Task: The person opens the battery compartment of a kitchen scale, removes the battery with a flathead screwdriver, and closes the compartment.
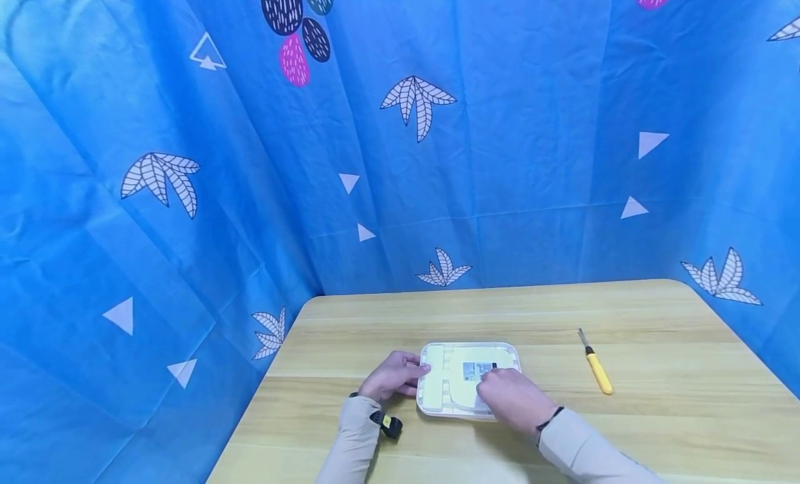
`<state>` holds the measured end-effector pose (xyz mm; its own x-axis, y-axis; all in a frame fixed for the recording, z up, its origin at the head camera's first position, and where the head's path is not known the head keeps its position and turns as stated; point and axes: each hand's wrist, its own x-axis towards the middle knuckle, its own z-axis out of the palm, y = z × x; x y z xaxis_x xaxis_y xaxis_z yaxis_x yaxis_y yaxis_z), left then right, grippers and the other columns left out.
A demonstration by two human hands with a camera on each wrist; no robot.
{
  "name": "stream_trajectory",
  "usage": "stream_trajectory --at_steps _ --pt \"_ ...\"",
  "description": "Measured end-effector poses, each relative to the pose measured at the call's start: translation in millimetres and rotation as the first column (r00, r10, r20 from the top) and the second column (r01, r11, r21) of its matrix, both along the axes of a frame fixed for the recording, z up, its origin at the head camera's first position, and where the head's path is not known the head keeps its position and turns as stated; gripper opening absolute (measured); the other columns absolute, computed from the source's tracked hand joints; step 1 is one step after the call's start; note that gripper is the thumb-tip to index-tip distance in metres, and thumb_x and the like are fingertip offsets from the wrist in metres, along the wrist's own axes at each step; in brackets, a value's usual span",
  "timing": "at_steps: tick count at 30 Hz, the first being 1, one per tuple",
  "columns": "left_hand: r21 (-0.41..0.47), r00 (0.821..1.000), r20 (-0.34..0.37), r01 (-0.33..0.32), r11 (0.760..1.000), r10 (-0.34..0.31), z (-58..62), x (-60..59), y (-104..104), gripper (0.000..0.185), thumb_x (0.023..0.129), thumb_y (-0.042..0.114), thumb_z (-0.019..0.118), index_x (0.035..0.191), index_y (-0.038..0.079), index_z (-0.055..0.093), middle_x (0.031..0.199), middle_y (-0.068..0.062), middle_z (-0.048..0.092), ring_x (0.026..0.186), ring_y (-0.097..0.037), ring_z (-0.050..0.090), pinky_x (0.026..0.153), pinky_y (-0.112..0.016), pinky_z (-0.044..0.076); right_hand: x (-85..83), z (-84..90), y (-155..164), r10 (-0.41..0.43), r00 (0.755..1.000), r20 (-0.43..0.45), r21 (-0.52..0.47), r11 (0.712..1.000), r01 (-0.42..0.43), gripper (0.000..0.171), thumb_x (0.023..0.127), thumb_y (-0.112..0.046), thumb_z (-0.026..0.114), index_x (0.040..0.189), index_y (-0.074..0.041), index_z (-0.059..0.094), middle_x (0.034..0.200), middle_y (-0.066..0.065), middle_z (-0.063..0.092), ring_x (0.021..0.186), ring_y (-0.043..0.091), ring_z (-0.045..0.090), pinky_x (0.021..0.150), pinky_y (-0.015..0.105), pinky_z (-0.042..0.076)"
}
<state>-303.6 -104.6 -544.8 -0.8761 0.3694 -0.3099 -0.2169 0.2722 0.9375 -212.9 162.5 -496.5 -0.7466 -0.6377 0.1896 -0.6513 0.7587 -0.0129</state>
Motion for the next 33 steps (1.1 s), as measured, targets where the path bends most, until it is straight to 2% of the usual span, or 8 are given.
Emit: stream_trajectory --at_steps 9,20,33 --pt "0.000 1.000 -0.009 -0.023 1.000 0.023 -0.6 0.2 2.0 0.030 0.098 0.017 0.072 0.119 -0.003 0.067 0.092 -0.010 0.078 0.073 -0.012 0.072 0.062 -0.024 0.065 4.4 -4.4 -3.8 0.044 0.990 -0.132 0.060 0.998 -0.037 0.020 0.072 0.006 0.082 0.079 -0.012 0.075 0.071 0.003 0.070 0.060 0.010 0.060 0.054 0.020 0.055" --pt "0.004 0.999 -0.023 -0.034 0.999 0.034 0.1 1.5 1.9 0.028 0.098 0.014 0.071 0.119 -0.004 0.066 0.094 -0.012 0.079 0.072 -0.012 0.072 0.062 -0.025 0.065 5.6 -7.6 -6.8 0.104 0.973 -0.207 0.144 0.987 -0.075 0.021 0.070 0.005 0.084 0.076 -0.013 0.074 0.070 0.002 0.069 0.059 0.009 0.059 0.053 0.019 0.054" --pt "-0.014 0.999 -0.037 -0.035 0.999 0.035 -1.1 0.5 2.4 0.032 0.098 0.017 0.072 0.121 -0.004 0.066 0.096 -0.013 0.079 0.074 -0.013 0.073 0.061 -0.026 0.065 7.6 -12.7 -7.8 0.138 0.949 -0.283 0.211 0.974 -0.079 0.019 0.071 -0.002 0.087 0.078 -0.014 0.074 0.072 0.002 0.069 0.062 0.009 0.059 0.054 0.017 0.054"
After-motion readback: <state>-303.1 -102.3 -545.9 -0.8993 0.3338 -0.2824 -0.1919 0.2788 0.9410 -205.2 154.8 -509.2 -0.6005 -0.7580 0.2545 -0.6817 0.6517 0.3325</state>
